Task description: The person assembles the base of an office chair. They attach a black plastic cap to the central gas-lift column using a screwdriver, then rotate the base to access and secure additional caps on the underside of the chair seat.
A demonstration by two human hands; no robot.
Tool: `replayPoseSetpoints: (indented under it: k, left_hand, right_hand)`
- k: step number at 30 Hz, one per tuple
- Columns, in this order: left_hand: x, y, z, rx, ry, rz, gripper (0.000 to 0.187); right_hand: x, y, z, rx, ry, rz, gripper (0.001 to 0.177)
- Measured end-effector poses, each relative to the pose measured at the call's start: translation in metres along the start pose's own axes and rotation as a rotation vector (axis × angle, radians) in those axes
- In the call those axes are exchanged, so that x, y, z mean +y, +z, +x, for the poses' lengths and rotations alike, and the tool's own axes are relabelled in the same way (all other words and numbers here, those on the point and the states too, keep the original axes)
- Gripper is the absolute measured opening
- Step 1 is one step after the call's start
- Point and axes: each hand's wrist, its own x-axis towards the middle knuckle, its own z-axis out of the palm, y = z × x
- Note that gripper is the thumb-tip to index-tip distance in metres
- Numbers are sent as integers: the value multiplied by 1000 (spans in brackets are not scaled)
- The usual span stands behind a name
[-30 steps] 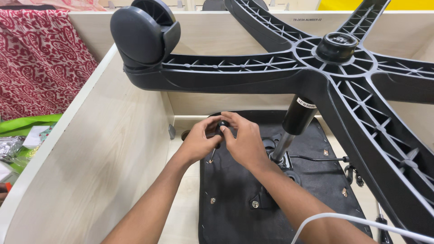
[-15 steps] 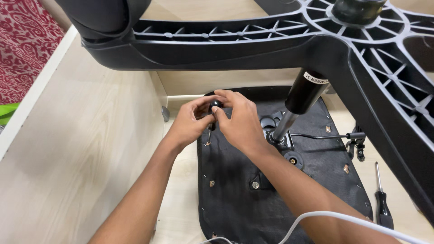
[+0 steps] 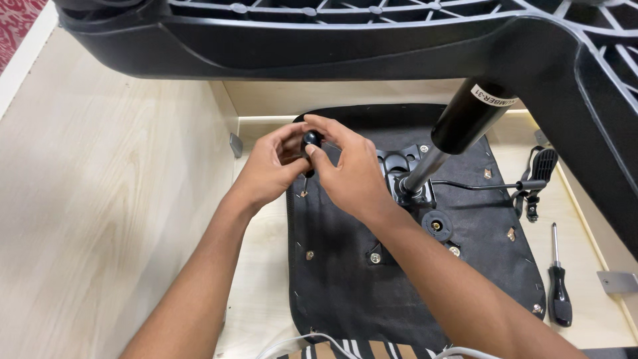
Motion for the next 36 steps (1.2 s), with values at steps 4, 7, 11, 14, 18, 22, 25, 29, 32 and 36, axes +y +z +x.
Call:
replayPoseSetpoints:
  k: [4,7,11,14,18,22,25,29,32,36]
  left_hand:
    - [-4,2,7,124,-15,88,48]
    - [-8,8,9,181,40,130,45]
    - [-13,7,7,176,9,151,49]
    - [-16,2,10,54,10,114,51]
    - [-18,-8,11,-52,-36,-8,52]
    - [-18,-9,11,54,-80,11,46]
    - [-22,3,5,157,-74,78,44]
    - [-20,9,5,96,10,22,42]
    - [-18,-1,6,-11,-43,-9,48]
    - [-15,-21,9,-120,-70,-35,52]
  right_hand:
    - [3,2,2,-56,30,37,38]
    - [5,8,3,-34,-45,20,32]
    - [7,14,1,-5,-40,-21,28]
    - [10,15,-1,-14,-35,-14,34]
    - [14,15,1,-20,-83,10,39]
    - [11,14,-1,-14,-90,-39,37]
    - [7,14,1,-31,44,-137,37]
    - [6,14,1,-21,70,-95,38]
    - [10,15,-1,5,-94,92,46]
    - [11,19,-6,35,-132,-35,33]
